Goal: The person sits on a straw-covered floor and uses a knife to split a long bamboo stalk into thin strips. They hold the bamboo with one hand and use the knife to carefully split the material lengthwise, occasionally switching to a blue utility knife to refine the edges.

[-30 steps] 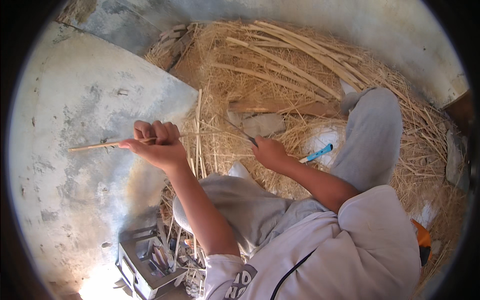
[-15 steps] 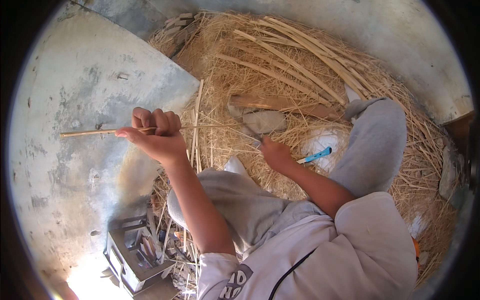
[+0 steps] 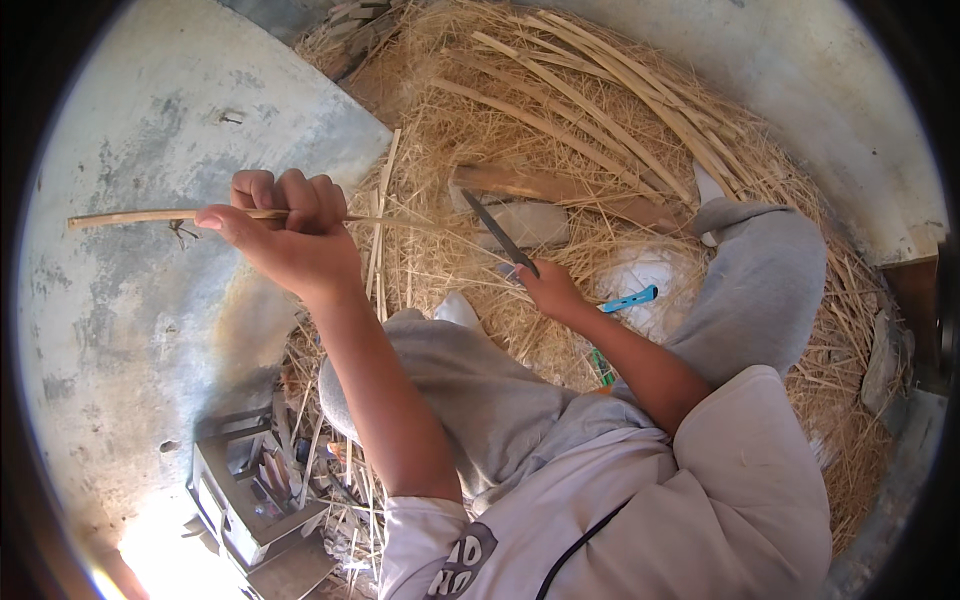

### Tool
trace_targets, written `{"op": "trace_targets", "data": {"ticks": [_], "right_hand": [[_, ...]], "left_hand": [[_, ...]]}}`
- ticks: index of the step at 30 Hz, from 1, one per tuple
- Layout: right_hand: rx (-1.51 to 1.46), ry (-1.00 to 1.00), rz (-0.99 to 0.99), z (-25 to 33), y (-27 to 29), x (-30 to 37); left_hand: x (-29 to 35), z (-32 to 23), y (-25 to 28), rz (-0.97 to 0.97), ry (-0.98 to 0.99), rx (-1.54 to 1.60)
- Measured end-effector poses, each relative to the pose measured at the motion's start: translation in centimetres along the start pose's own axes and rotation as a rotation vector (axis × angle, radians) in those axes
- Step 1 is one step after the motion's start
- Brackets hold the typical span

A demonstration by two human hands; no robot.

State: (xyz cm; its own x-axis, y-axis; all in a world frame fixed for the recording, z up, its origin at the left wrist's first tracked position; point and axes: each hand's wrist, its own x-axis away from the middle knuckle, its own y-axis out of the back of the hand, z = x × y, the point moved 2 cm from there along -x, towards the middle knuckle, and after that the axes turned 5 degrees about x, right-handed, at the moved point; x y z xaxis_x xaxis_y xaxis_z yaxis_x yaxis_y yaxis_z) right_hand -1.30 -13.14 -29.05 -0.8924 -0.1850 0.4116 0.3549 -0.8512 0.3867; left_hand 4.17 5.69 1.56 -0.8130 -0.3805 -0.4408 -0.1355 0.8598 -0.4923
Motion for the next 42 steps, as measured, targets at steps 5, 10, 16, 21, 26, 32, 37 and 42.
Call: {"op": "trace_targets", "data": {"ticks": [5, 10, 16, 21, 26, 32, 37, 42], "right_hand": [[0.293, 0.169, -0.145, 5.2, -0.1, 3.2], [0.490, 0.031, -0.151, -3.0, 0.5, 0.7], [0.238, 0.084, -0.085, 3.1, -0.1, 1.3], [0.362, 0.007, -0.148, -1.4, -1.2, 1.3], [0.397, -0.009, -0.173, -2.8, -0.8, 0.9], [0.364, 0.134, -0.141, 2.3, -0.3, 2.7], [0.425, -0.036, -0.186, -6.0, -1.0, 1.1], [0.292, 0.039, -0.162, 0.8, -1.6, 2.8]], "left_hand": [[-0.3, 0.0, -0.8, -0.074, -0.081, -0.043], [0.0, 0.3, -1.0, -0.078, -0.081, -0.059], [-0.1, -0.2, -0.4, -0.148, -0.120, -0.111], [-0.1, -0.1, -0.7, -0.153, -0.084, -0.093], [0.0, 0.0, -0.3, -0.165, -0.103, -0.112], [-0.4, 0.0, -0.3, -0.131, -0.104, -0.102], [-0.2, -0.1, -0.4, -0.140, -0.085, -0.094], [-0.3, 0.1, 0.0, -0.162, -0.145, -0.169]]}}
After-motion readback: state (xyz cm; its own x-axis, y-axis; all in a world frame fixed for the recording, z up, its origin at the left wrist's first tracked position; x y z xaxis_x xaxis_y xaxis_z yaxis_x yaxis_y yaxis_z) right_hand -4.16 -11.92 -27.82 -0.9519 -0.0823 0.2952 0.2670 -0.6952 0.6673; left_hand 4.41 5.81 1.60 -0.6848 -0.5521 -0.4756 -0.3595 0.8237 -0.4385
